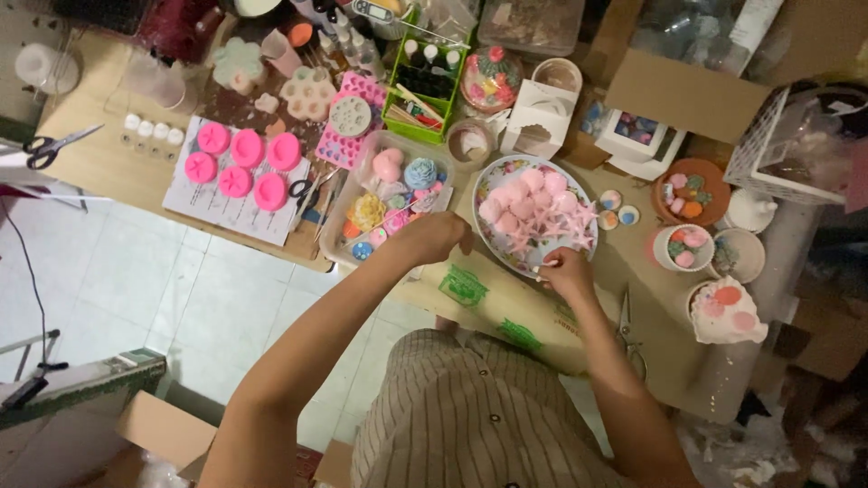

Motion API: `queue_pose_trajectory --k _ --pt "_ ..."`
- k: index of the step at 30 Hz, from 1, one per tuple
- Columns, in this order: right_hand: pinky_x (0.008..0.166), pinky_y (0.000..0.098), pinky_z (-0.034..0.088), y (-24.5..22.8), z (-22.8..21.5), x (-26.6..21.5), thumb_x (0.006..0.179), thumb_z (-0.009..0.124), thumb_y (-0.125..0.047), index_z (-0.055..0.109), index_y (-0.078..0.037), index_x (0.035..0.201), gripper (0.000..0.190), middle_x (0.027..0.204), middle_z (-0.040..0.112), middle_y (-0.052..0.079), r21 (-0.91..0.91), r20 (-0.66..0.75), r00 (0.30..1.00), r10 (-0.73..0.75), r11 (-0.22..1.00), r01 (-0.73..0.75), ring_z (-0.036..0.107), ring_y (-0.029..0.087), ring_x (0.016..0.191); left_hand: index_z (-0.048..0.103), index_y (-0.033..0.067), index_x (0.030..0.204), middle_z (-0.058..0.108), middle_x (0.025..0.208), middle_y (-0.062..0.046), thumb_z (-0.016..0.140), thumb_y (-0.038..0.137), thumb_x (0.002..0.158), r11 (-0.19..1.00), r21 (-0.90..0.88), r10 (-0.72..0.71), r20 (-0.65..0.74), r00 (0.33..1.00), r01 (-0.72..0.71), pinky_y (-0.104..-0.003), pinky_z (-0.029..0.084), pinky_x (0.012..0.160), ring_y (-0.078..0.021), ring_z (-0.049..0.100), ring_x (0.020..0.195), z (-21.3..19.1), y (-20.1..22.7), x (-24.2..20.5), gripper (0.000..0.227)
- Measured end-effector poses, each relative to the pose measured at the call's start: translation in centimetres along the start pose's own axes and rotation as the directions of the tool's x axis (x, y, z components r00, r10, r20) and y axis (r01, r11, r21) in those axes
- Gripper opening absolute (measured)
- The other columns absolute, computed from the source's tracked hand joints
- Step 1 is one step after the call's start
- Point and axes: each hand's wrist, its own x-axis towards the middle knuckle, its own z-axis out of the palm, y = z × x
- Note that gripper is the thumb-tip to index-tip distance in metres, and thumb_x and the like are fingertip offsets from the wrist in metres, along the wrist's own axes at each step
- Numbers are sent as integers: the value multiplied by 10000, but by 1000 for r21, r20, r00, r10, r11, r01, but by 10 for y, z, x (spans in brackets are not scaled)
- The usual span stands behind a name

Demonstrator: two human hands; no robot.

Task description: Decorating and preparing small wax candle components, including wrapping items and pouring liquid fragrance or dye.

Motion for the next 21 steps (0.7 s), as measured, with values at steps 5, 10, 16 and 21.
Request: queue_pose_trajectory --k 5,10,16,21 --pt "597 332 559 -20 1 -1 801 731 17 661 -15 1145 353 984 728 133 154 15 999 -41 987 38 683 206 758 786 91 890 759 1008 -88 618 -136 686 993 -12 114 -47 992 -114 -405 541 904 -296 692 1044 23 -36 17 348" --pt "724 311 636 -70 36 4 803 694 74 669 -32 1196 407 1088 739 80 363 148 972 -184 924 120 747 177 871 805 110 934 770 1010 -89 631 -144 672 997 21 78 -3 997 -78 -397 543 899 -289 699 1038 18 -33 25 404" --pt "907 392 592 -84 76 18 860 697 29 687 72 1129 273 1115 730 122 555 494 826 -272 830 -59 725 250 1011 817 132 927 768 985 -90 693 -49 726 998 -4 56 20 998 -56 -402 553 859 -287 709 986 7 -24 30 298" --pt "984 419 593 -66 75 30 912 630 -8 626 78 1211 311 1206 675 159 569 632 718 -292 804 -173 707 306 1086 839 166 868 788 958 -65 662 -50 725 1000 -12 5 68 998 -4 -389 561 846 -268 722 968 2 -20 34 314"
